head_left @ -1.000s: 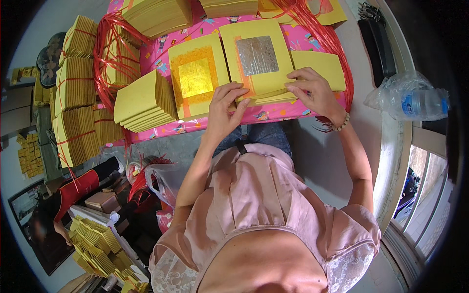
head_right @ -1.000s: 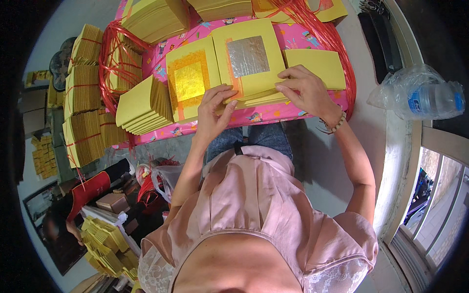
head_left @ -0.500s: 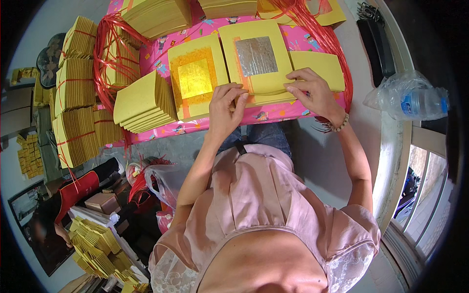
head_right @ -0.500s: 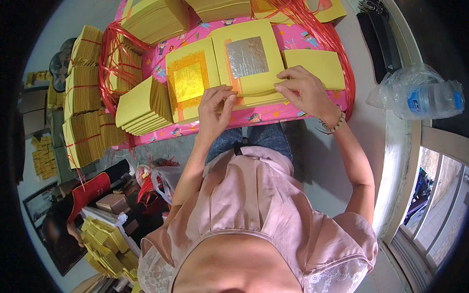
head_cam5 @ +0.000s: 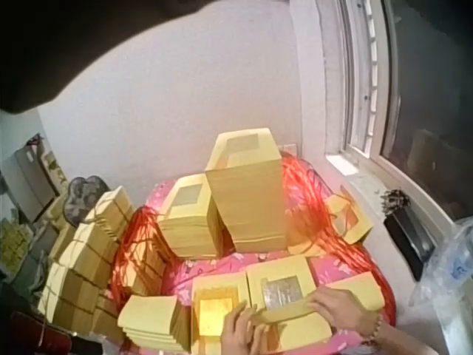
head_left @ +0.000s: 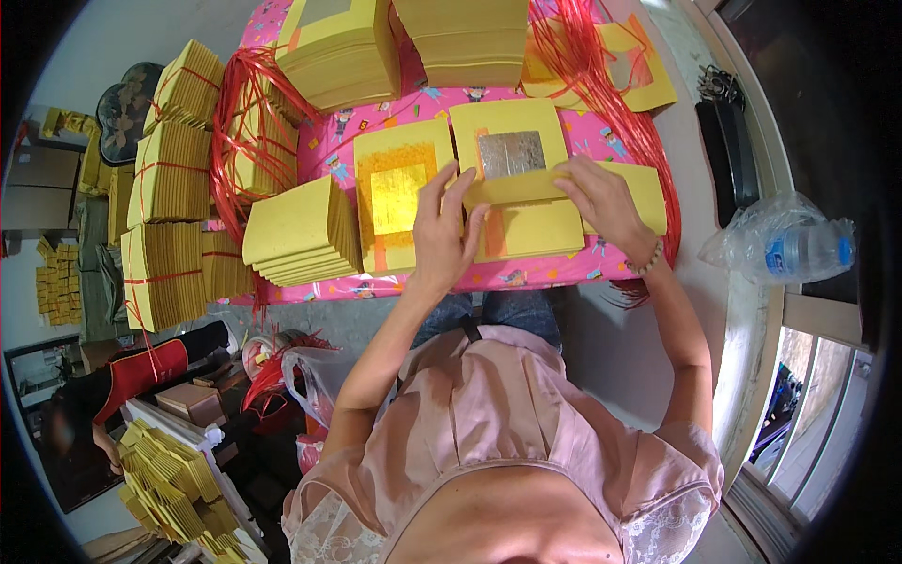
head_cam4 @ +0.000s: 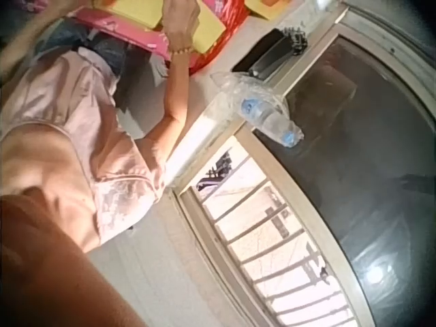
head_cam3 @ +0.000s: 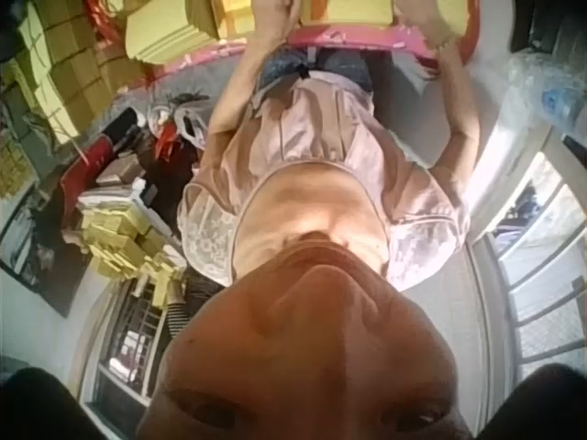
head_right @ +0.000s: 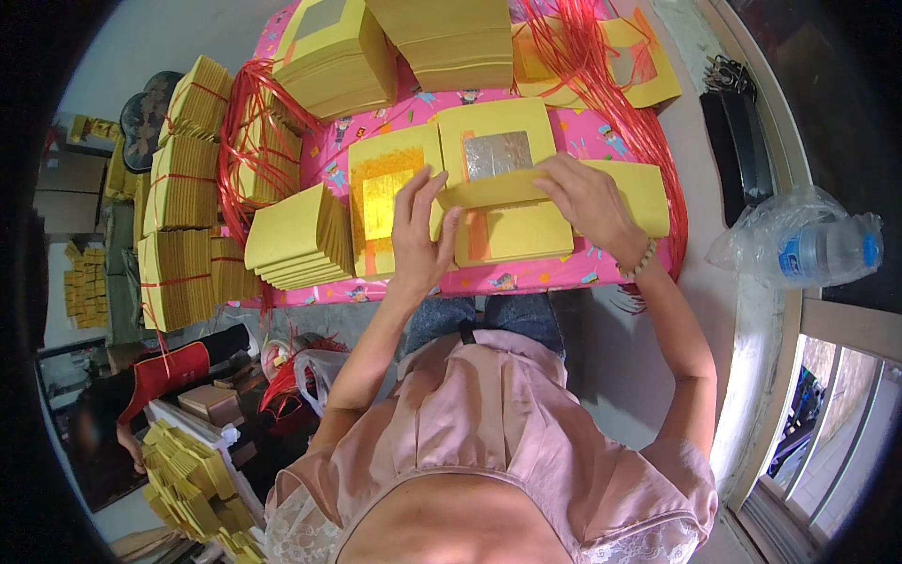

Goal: The person is folding yellow Joss paper, likely for ceremonial use.

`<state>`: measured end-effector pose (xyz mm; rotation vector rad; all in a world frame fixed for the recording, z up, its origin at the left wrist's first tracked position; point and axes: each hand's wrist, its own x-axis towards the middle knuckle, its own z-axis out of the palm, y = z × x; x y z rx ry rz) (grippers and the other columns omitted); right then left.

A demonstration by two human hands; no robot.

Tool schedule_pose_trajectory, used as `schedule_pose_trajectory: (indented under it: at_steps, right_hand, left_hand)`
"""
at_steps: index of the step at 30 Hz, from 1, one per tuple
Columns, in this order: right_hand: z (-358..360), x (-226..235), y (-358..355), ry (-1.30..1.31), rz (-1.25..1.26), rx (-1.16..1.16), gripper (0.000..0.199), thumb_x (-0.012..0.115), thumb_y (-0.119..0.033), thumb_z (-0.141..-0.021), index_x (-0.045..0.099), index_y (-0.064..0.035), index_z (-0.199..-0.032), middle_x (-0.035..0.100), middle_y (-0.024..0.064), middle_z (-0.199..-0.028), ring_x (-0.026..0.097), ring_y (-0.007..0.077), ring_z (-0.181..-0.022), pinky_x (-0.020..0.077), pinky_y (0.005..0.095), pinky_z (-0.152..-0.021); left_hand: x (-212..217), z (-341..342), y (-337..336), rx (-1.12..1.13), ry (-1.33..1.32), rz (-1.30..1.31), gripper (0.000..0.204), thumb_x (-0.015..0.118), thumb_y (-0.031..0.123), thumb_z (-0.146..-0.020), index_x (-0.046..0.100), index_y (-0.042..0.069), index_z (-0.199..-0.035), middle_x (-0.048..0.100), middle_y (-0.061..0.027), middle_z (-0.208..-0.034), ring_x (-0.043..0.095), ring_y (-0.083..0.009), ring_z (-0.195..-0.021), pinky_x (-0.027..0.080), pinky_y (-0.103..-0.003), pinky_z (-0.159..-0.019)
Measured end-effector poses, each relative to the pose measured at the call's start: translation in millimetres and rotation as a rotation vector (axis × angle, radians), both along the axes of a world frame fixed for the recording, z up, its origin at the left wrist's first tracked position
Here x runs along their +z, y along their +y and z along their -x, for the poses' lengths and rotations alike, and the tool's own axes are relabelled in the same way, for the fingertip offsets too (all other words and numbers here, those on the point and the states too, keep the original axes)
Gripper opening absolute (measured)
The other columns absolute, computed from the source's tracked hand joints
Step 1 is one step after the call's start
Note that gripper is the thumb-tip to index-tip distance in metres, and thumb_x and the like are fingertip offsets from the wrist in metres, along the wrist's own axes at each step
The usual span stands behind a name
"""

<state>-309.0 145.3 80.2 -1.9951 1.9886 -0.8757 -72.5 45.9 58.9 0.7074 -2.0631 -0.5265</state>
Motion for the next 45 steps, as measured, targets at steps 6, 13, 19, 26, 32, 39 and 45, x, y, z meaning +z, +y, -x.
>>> schedule_pose_trajectory:
  at_steps: [6,13,19,26,32,39,45]
  right_hand:
    - [32,2,-65,-0.036,0.122,-0.033,0.023,0.059,-0.022,-0.097,0.059,0.0010,-0.101,0.063,0.0191,-0.094,0.063,0.0397,-0.091,0.0496,0.0438,-0.078]
    - [60,-20,-118,0.007,-0.126,-0.054,0.030,0.062,-0.027,-0.094,0.063,-0.0010,-0.109,0.064,0.0196,-0.106,0.061,0.0381,-0.101,0.0481,0.0454,-0.085]
    - [53,-16,-139,0.322,-0.112,-0.055,0.033,0.060,-0.030,-0.095,0.065,-0.0041,-0.114,0.064,0.0169,-0.108,0.061,0.0341,-0.105,0.0456,0.0460,-0.087]
    - [43,-30,-160,0.215,-0.273,0.041,0.026,0.052,-0.026,-0.099,0.064,-0.0056,-0.108,0.063,0.0147,-0.108,0.058,0.0327,-0.108,0.0385,0.0468,-0.091]
    - [41,-32,-157,0.160,-0.227,0.056,0.025,0.049,-0.026,-0.100,0.060,-0.0064,-0.112,0.062,0.0141,-0.108,0.058,0.0326,-0.109,0.0382,0.0468,-0.090]
    - [39,-33,-155,0.182,-0.265,0.035,0.030,0.048,-0.024,-0.100,0.061,-0.0061,-0.120,0.061,0.0120,-0.118,0.057,0.0291,-0.114,0.0400,0.0465,-0.092]
    - [34,-33,-151,0.190,-0.211,0.037,0.028,0.050,-0.019,-0.099,0.062,-0.0082,-0.122,0.060,0.0103,-0.114,0.058,0.0281,-0.112,0.0425,0.0451,-0.092]
  left_hand:
    - [-8,24,-8,-0.161,-0.117,0.210,0.057,0.074,0.010,-0.080,0.056,0.009,-0.135,0.046,-0.0201,-0.140,0.045,-0.0391,-0.127,0.039,-0.050,-0.102]
    - [-19,54,-20,-0.206,-0.437,0.168,0.076,0.069,0.033,-0.085,0.037,0.010,-0.150,0.033,-0.0251,-0.152,0.028,-0.0449,-0.142,0.023,-0.055,-0.116]
    - [-27,59,-29,-0.198,-0.495,0.125,0.077,0.062,0.040,-0.089,0.031,0.011,-0.154,0.029,-0.0264,-0.154,0.025,-0.0464,-0.143,0.021,-0.056,-0.117]
    - [-35,63,-32,-0.211,-0.493,0.089,0.076,0.062,0.038,-0.090,0.031,0.010,-0.153,0.028,-0.0262,-0.154,0.025,-0.0469,-0.143,0.020,-0.057,-0.117]
    - [-36,63,-31,-0.219,-0.520,0.082,0.074,0.059,0.041,-0.092,0.031,0.009,-0.153,0.030,-0.0215,-0.156,0.024,-0.0476,-0.143,0.020,-0.058,-0.117]
    - [-35,62,-31,-0.242,-0.515,0.085,0.076,0.059,0.047,-0.091,0.031,0.013,-0.154,0.029,-0.0209,-0.156,0.023,-0.0493,-0.143,0.020,-0.061,-0.116]
    - [-35,60,-30,-0.230,-0.541,0.106,0.075,0.058,0.047,-0.092,0.032,0.014,-0.154,0.028,-0.0198,-0.157,0.023,-0.0494,-0.143,0.019,-0.061,-0.116]
